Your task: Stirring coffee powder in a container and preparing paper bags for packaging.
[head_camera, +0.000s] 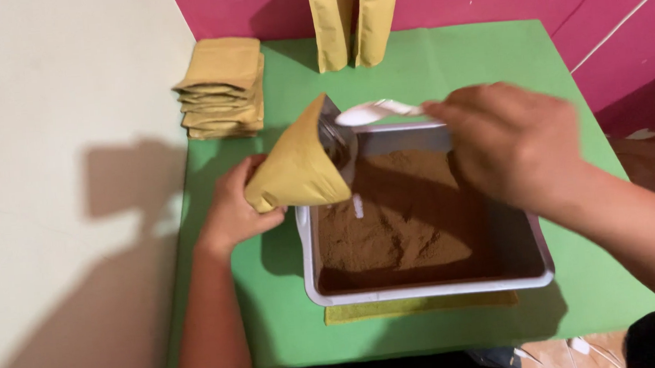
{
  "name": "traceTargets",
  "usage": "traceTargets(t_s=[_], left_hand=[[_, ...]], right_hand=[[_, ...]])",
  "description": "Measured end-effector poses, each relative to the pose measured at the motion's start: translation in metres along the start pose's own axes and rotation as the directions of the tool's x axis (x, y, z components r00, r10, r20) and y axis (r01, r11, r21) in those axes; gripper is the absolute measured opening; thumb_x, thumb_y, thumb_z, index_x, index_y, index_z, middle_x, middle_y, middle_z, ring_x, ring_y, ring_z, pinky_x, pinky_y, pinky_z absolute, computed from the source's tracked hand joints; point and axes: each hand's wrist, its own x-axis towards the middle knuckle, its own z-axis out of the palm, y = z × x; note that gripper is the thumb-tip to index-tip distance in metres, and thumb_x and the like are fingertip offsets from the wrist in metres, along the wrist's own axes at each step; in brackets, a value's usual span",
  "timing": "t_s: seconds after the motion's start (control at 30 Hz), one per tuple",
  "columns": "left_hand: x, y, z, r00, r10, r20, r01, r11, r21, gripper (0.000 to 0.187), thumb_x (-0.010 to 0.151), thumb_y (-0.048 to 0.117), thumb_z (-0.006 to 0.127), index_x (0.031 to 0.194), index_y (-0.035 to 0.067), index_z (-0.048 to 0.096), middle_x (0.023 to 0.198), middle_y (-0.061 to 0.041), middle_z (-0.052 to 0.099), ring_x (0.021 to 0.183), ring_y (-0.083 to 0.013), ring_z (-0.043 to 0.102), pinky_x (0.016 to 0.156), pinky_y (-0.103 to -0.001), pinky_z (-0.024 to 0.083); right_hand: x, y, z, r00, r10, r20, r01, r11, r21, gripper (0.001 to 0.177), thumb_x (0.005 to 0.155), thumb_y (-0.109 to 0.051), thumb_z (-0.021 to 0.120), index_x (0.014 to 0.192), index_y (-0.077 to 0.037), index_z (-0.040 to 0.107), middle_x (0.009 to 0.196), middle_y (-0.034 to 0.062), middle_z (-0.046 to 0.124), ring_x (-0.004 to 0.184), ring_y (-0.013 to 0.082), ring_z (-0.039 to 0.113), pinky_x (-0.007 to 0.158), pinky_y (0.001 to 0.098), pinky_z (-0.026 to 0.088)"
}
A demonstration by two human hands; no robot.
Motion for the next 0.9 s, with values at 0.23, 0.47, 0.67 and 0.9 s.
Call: traceTargets(t_s=[0.23, 0.47, 0.67, 0.9], left_hand=[[-0.006, 0.009, -0.005, 0.997, 0.028, 0.077, 0.006, 0.916, -0.401, 0.045, 0.075, 0.007, 0.082, 0.117, 0.001, 0.065, 0.1, -0.01, 0.07, 0.091, -0.0224, 0.063, 0.085, -0.046, 0.057], [0.0, 0.014, -0.001, 0.984, 0.173, -0.049, -0.178, 0.89, -0.421, 0.064, 0.064, 0.003, 0.09, 0.121, -0.009, 0.063, 0.105, -0.021, 0.07, 0.095, -0.029, 0.071, 0.088, -0.043, 0.056], [0.003, 0.02, -0.011, 0.946, 0.297, -0.13, -0.253, 0.928, 0.274, 0.069, 0.06, 0.025, 0.093, 0.122, 0.005, 0.07, 0.104, -0.009, 0.073, 0.095, -0.0297, 0.072, 0.084, -0.041, 0.052], [0.0, 0.022, -0.01, 0.978, 0.202, 0.05, -0.192, 0.782, 0.593, 0.074, 0.056, 0.033, 0.08, 0.125, 0.014, 0.064, 0.114, 0.002, 0.069, 0.103, -0.0211, 0.065, 0.092, -0.043, 0.036]], right_hand=[[-0.041, 0.001, 0.032, 0.794, 0.312, 0.521, -0.503, 0.819, 0.275, 0.024, 0.091, -0.016, 0.066, 0.112, -0.008, 0.077, 0.101, 0.0173, 0.078, 0.092, 0.0467, 0.072, 0.082, 0.057, 0.057], [-0.046, -0.039, 0.039, 0.578, 0.143, 0.803, -0.616, 0.722, 0.315, 0.029, 0.091, -0.002, 0.062, 0.11, -0.01, 0.08, 0.105, 0.015, 0.081, 0.097, 0.0331, 0.079, 0.087, 0.0435, 0.063], [-0.051, -0.03, 0.042, 0.418, 0.075, 0.905, -0.709, 0.649, 0.274, 0.023, 0.092, -0.014, 0.065, 0.105, -0.019, 0.083, 0.104, 0.0059, 0.084, 0.102, 0.0308, 0.079, 0.092, 0.0464, 0.061], [-0.033, 0.022, 0.013, 0.47, 0.125, 0.874, -0.695, 0.663, 0.279, 0.023, 0.09, -0.024, 0.068, 0.104, -0.023, 0.086, 0.106, -0.0084, 0.088, 0.098, 0.0108, 0.081, 0.09, 0.0282, 0.057]])
